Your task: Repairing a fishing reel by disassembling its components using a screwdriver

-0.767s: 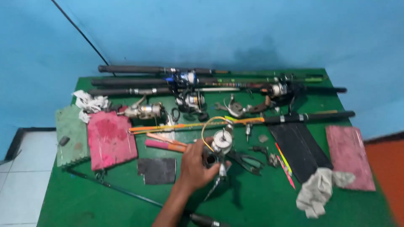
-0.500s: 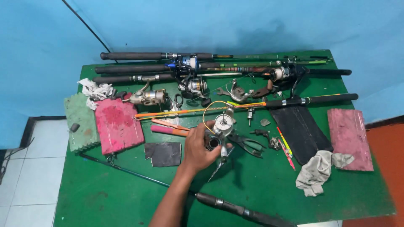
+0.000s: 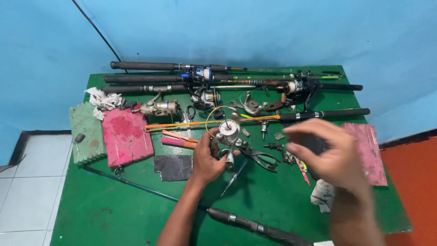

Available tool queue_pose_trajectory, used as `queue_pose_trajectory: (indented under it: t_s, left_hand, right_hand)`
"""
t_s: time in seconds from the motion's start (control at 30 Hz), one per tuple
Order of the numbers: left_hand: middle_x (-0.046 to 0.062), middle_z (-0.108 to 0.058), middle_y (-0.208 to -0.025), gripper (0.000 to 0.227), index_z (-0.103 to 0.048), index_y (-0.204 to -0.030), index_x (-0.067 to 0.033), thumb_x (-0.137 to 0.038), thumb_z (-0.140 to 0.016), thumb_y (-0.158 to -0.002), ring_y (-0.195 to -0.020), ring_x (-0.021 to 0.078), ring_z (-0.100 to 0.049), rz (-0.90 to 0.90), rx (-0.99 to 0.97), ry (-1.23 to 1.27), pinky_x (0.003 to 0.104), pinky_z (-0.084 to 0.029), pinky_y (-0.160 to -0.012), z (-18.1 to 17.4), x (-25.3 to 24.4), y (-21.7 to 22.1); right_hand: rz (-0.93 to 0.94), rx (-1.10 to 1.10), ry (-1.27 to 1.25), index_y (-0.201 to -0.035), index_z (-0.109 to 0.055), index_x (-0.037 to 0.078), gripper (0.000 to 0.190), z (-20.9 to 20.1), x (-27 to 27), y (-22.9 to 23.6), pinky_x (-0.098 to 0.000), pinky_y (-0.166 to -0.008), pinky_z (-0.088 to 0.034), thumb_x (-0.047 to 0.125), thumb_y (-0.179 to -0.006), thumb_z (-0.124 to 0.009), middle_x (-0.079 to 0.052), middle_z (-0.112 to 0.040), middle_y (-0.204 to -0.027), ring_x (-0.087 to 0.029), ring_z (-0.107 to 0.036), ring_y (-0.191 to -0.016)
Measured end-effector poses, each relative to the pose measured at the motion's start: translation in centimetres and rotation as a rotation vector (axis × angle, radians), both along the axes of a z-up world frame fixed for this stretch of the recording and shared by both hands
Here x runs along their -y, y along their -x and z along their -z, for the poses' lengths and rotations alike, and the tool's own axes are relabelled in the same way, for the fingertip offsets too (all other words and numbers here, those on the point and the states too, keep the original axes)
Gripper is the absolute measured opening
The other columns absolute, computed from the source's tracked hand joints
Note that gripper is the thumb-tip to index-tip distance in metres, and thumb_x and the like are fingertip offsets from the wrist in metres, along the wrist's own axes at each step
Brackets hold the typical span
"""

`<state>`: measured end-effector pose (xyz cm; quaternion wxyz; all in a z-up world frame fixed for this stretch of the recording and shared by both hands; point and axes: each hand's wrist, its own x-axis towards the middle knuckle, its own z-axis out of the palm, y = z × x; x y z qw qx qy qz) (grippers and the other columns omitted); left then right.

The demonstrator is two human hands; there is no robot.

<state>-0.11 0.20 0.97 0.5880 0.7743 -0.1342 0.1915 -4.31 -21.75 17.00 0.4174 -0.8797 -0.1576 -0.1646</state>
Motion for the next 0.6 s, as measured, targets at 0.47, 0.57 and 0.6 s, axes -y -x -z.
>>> queue_pose_trajectory:
  t_s: [0.47,0.57,0.6]
  left_hand:
    - [0.002,-0.042,-0.048,0.060,-0.049,-0.113,-0.0048,-0.014,-0.079,-0.062,-0.047,0.0149,-0.046,0.077,-0.218,0.280,0.028,-0.044,-0.054,0.1,-0.4,-0.1]
    - [0.006,-0.046,-0.052,0.061,-0.051,-0.112,-0.0053,-0.020,-0.081,-0.061,-0.047,0.0160,-0.047,0.164,-0.208,0.234,0.029,-0.044,-0.051,0.0,-0.5,-0.1]
    - [0.006,-0.047,-0.051,0.059,-0.052,-0.111,-0.0077,-0.022,-0.080,-0.061,-0.046,0.0206,-0.048,0.162,-0.188,0.141,0.032,-0.043,-0.050,-0.4,-0.5,-0.1]
  right_hand:
    - [-0.124,-0.141,-0.330,-0.121,-0.050,0.001,0.046,14.9,-5.8,-3.7,-0.0261,-0.058,-0.046,0.006,-0.077,-0.064,-0.013,-0.057,-0.107,-0.016,-0.059,-0.066]
    - [-0.262,-0.220,-0.587,-0.129,-0.034,-0.006,0.067,17.0,-6.0,-3.0,-0.0301,-0.064,-0.051,-0.001,-0.072,-0.068,-0.019,-0.052,-0.118,-0.017,-0.058,-0.072]
    - [-0.244,-0.248,-0.588,-0.129,-0.035,-0.005,0.065,17.2,-5.9,-2.9,-0.0316,-0.067,-0.052,-0.001,-0.072,-0.067,-0.018,-0.056,-0.111,-0.017,-0.059,-0.076]
